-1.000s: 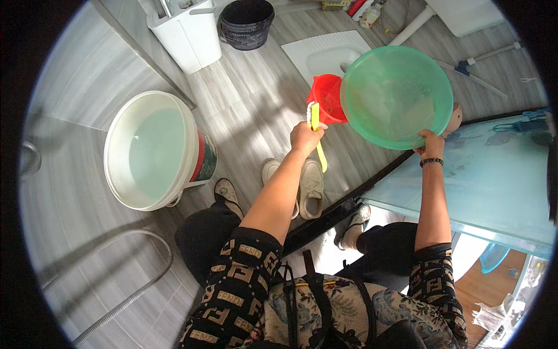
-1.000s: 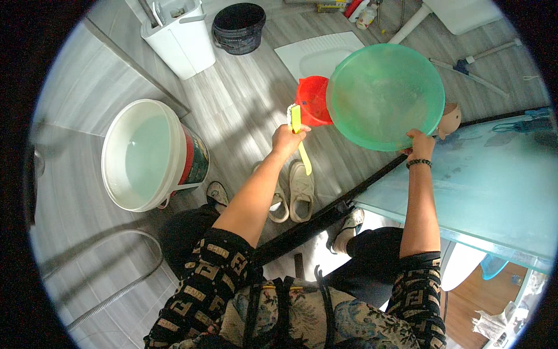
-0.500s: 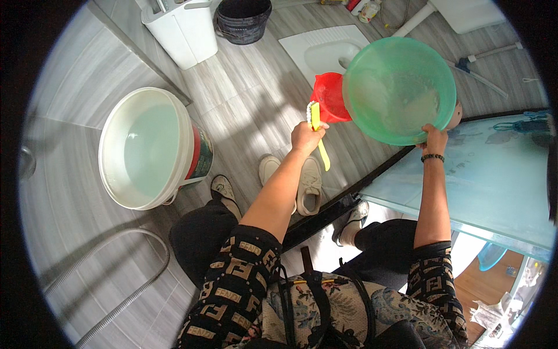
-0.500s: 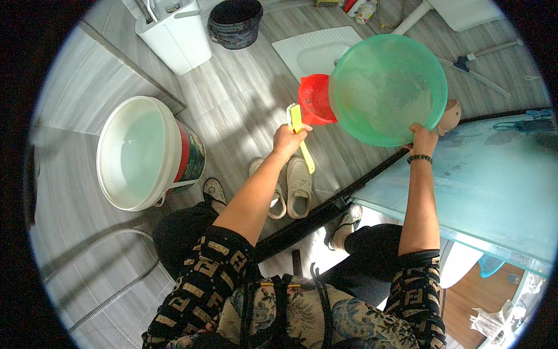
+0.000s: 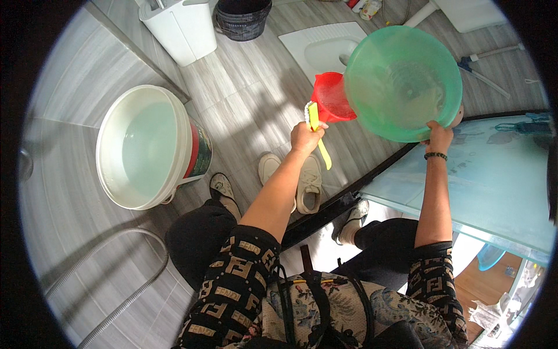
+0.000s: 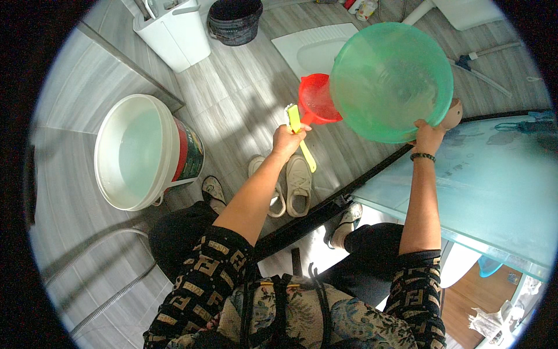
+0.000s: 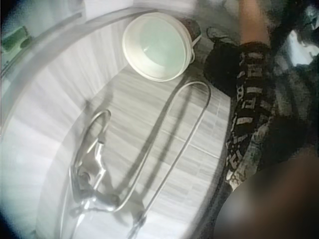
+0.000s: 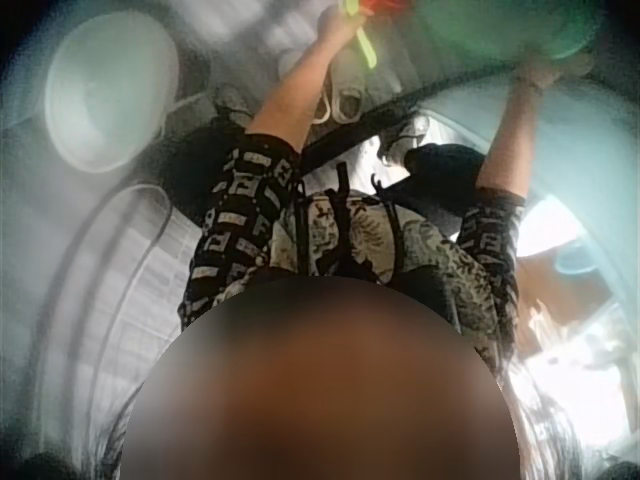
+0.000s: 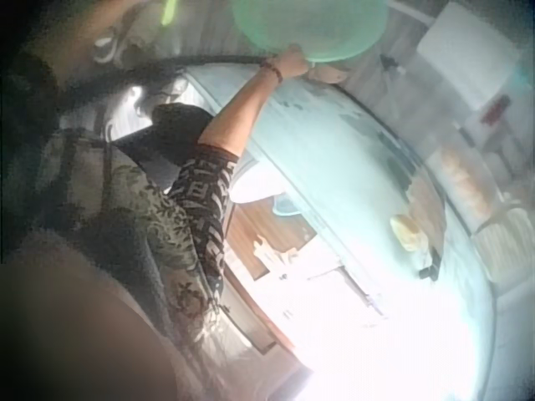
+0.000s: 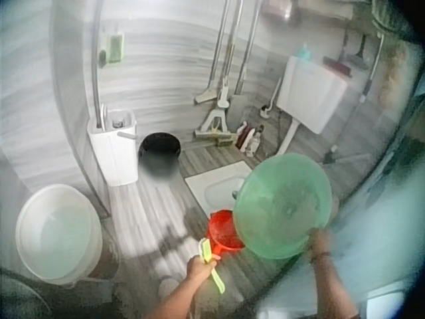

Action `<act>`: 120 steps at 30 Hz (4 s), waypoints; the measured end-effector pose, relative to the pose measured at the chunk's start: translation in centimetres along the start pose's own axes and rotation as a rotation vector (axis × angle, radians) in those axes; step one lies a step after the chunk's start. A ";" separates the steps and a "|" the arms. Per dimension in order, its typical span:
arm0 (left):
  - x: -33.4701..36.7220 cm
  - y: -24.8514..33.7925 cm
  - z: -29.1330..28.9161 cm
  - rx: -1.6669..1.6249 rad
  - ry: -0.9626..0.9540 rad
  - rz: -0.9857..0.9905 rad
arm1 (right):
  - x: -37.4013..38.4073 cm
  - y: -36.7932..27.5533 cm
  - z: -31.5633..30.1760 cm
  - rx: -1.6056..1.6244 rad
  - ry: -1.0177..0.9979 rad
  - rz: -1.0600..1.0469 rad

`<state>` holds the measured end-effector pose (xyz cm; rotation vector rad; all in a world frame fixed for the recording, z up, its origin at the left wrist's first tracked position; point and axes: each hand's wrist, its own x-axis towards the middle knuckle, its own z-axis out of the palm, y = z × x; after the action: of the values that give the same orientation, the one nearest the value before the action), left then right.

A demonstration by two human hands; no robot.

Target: The person prepares a soapy solution in a red scoop and green basin, then scrubs a pair of white sneakers with a brush. They repeatedly dip the brush into the solution and scrub the shoes on the floor.

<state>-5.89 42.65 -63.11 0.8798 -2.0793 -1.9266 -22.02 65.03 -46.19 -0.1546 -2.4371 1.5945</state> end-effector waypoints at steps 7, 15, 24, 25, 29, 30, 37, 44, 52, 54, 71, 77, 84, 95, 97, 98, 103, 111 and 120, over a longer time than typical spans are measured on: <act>0.2 -1.4 0.1 -0.034 0.026 0.017 | 0.1 -0.3 -0.2 -0.043 -0.016 0.021; 0.7 -2.0 0.3 -0.069 0.030 0.032 | -0.9 -1.3 0.6 -0.095 0.010 0.007; 1.7 -3.0 -0.2 -0.145 0.019 0.013 | -0.2 0.7 1.2 0.110 -0.013 0.272; 1.8 -3.1 -0.3 -0.164 0.019 -0.005 | -0.1 1.2 1.2 0.123 -0.031 0.334; 1.9 -3.6 -0.2 -0.174 0.063 0.036 | 0.8 3.3 0.8 0.213 -0.154 0.494; 2.0 -4.2 -0.4 -0.151 0.077 0.023 | 0.1 3.1 1.2 0.241 -0.196 0.516; 1.8 -5.5 -1.6 -0.069 0.121 -0.027 | -3.2 0.3 6.3 0.336 -0.409 0.517; 1.6 -7.2 -1.3 0.041 0.133 -0.047 | -8.4 0.9 21.3 0.468 -0.643 0.709; 3.5 -16.9 1.8 -0.266 0.069 0.140 | -20.9 2.9 37.4 0.604 -0.618 1.015; 2.9 -16.0 2.0 -0.706 -0.018 0.130 | -22.3 3.8 39.7 0.524 -0.582 1.050; 7.0 -19.0 -2.5 -0.534 -0.052 -0.190 | -22.5 7.9 32.6 0.168 -0.899 0.216; 4.9 -13.9 -0.7 -0.559 0.013 -0.319 | -12.8 14.3 22.7 -0.086 -0.486 0.329; 3.6 -10.7 0.1 -0.357 0.093 -0.481 | -16.9 21.8 26.8 0.097 -0.774 0.822; -3.4 -7.6 -2.4 -0.188 0.078 -0.576 | -14.9 23.3 21.9 -0.425 -0.511 0.394; -4.1 -7.9 -3.4 -0.113 0.072 -0.542 | -14.9 22.1 20.5 -0.352 -0.525 0.438; -4.4 -8.1 -3.8 -0.075 0.067 -0.528 | -14.9 21.5 19.8 -0.318 -0.531 0.463; -5.5 -6.6 -2.9 -0.049 0.042 -0.474 | -12.9 24.4 14.1 -0.279 -0.389 0.435; -8.1 -5.8 -2.6 -0.102 0.006 -0.547 | -12.6 28.9 8.0 -0.565 -0.422 0.411; -11.7 -6.1 -0.9 -0.131 -0.078 -0.542 | -14.4 25.9 4.3 -0.895 -0.526 0.118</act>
<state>5.90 48.06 -65.79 1.4744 -1.8546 -2.3497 -9.98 68.61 -73.37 -0.0140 -3.4387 0.4768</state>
